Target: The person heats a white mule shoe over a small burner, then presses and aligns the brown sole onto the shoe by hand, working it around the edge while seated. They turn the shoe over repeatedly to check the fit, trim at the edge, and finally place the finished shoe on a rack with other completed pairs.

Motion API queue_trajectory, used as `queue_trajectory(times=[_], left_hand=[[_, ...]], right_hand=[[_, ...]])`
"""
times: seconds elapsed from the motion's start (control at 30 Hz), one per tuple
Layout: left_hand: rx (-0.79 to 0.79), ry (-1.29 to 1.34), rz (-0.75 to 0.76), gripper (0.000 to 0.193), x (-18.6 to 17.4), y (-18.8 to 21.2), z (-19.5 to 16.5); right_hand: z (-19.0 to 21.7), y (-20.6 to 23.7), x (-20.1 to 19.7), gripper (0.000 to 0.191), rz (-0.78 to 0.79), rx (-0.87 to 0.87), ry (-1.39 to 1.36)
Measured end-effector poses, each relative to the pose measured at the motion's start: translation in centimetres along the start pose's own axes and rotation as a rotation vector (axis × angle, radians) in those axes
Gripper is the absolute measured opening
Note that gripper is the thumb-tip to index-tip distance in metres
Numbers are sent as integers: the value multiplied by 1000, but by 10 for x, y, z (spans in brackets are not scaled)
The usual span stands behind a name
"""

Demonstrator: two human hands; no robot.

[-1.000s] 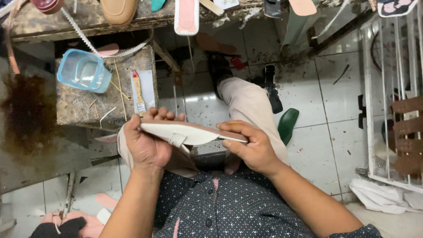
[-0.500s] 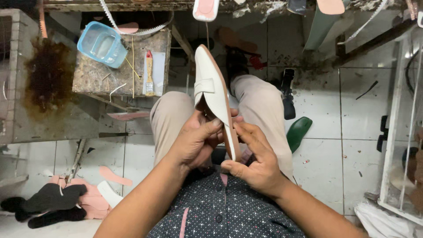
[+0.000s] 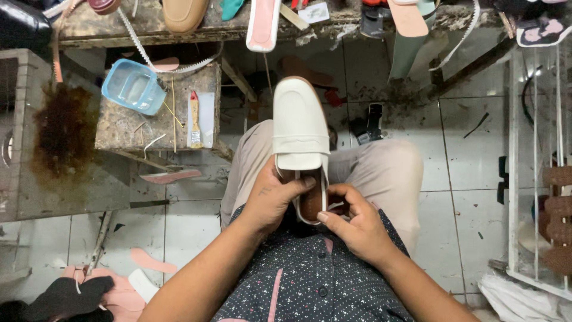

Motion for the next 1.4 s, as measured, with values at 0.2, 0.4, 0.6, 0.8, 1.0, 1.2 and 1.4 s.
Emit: queue_trajectory(times=[0.2, 0.4, 0.6, 0.8, 1.0, 1.2, 1.4], left_hand=[[-171, -258, 53, 45, 4, -4, 24], [-303, -308, 292, 51, 27, 2, 53], [-408, -325, 352, 31, 19, 7, 67], [-460, -284, 368, 32, 21, 10, 69], [25, -743, 367, 19, 30, 4, 26], [227, -1290, 305, 25, 25, 14, 25], [-290, -1015, 288, 25, -17, 27, 90]], right_hand=[[-12, 3, -52, 51, -225, -48, -261], [20, 9, -106, 51, -320, -315, -469], [38, 28, -101, 41, -334, -363, -306], [56, 32, -89, 43, -340, -375, -148], [42, 29, -89, 49, -341, -320, -249], [-3, 15, -78, 28, -371, -281, -281], [-51, 18, -66, 30, -392, -155, -266]])
Point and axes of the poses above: each hand's wrist, its own y-axis away from the middle knuckle, its own x-axis out of the palm, z = x × y, the point moved 9 cm from there along -y, towards the middle knuckle, and after that the axes turned 3 degrees about y, right-handed, at the moved point
